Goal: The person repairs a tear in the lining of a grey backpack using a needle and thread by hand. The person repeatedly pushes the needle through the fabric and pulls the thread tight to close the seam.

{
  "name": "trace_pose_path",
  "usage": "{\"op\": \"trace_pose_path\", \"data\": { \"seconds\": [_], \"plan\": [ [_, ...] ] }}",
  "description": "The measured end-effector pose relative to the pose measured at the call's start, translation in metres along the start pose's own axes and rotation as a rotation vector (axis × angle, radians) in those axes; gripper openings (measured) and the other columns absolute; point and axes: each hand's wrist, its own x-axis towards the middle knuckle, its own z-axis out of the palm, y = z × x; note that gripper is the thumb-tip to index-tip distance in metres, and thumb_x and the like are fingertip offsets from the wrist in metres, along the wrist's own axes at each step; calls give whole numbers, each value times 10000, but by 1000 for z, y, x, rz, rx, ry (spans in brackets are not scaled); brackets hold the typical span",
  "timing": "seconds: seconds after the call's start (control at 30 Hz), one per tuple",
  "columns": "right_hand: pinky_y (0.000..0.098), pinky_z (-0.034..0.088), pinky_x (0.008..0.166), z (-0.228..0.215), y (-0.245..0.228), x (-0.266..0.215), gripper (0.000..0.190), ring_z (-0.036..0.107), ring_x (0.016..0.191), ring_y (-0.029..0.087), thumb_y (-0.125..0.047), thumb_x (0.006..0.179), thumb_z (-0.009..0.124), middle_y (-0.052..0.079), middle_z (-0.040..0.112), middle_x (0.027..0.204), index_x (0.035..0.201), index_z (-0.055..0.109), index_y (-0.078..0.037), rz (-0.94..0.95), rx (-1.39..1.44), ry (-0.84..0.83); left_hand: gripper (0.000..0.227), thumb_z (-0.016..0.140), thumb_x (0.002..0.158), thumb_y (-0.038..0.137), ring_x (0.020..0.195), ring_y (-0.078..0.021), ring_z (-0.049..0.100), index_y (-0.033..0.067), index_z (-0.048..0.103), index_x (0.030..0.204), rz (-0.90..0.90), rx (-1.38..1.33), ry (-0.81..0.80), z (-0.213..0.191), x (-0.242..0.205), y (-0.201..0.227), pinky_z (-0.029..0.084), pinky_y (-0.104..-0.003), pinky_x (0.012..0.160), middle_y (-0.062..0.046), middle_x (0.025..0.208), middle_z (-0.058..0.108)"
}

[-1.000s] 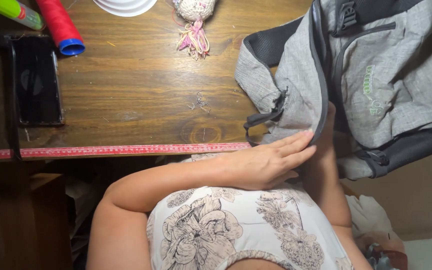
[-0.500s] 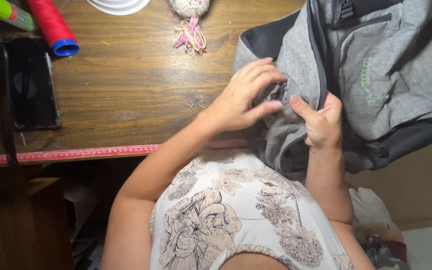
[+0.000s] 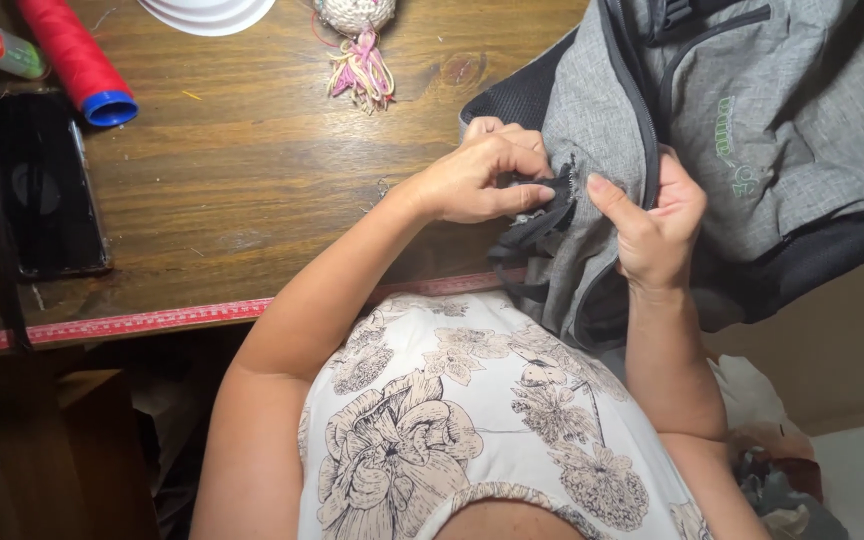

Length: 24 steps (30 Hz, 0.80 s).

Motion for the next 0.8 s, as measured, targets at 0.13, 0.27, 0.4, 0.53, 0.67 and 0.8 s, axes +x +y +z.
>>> {"op": "trace_pose_path", "data": {
  "seconds": [0.13,0.27,0.4,0.53,0.67,0.8],
  "plan": [
    [284,583,865,-2,1,-5,230,672,905,113,19,882,869,78,681,944,983,669,-31,6,-22,21,247,640,994,419,929,-187,614,231,714,852,-77,-4,2,5,2,23,303,-377,922,38,870,639],
    [373,511,1002,-20,4,-7,333,620,1083,214,-29,876,912,155,617,1145,1090,669,46,-168,-253,-36,286,701,870,492,733,-287,582,221,701,779,-278,105,-66,22,5,25,318,-401,861,-19,616,613],
    [419,577,899,-32,-16,-35,496,651,1019,341,15,968,849,245,586,1273,1366,578,134,-201,-420,89,233,736,849,409,687,-182,564,209,722,730,-287,-30,31,29,4,32,289,-330,842,45,589,643],
    [474,448,717,22,-67,-70,359,478,713,344,-70,1173,358,209,454,745,888,452,126,-450,-387,205,402,739,894,459,559,-80,456,231,555,619,-208,-6,74,41,6,20,255,-323,930,136,556,459],
    [414,647,725,44,-38,-96,358,745,823,324,-37,1096,471,321,717,1016,1396,417,149,-165,-219,227,161,816,811,378,714,-147,592,239,744,772,-229,-159,114,55,-1,-3,348,-287,851,83,615,608],
    [370,590,772,63,-67,-97,312,705,864,269,-187,1079,511,98,795,1072,1212,699,24,-382,-715,23,141,821,834,244,673,-99,564,157,736,763,-202,-411,56,42,5,7,443,-241,735,46,611,576]
  ]
}}
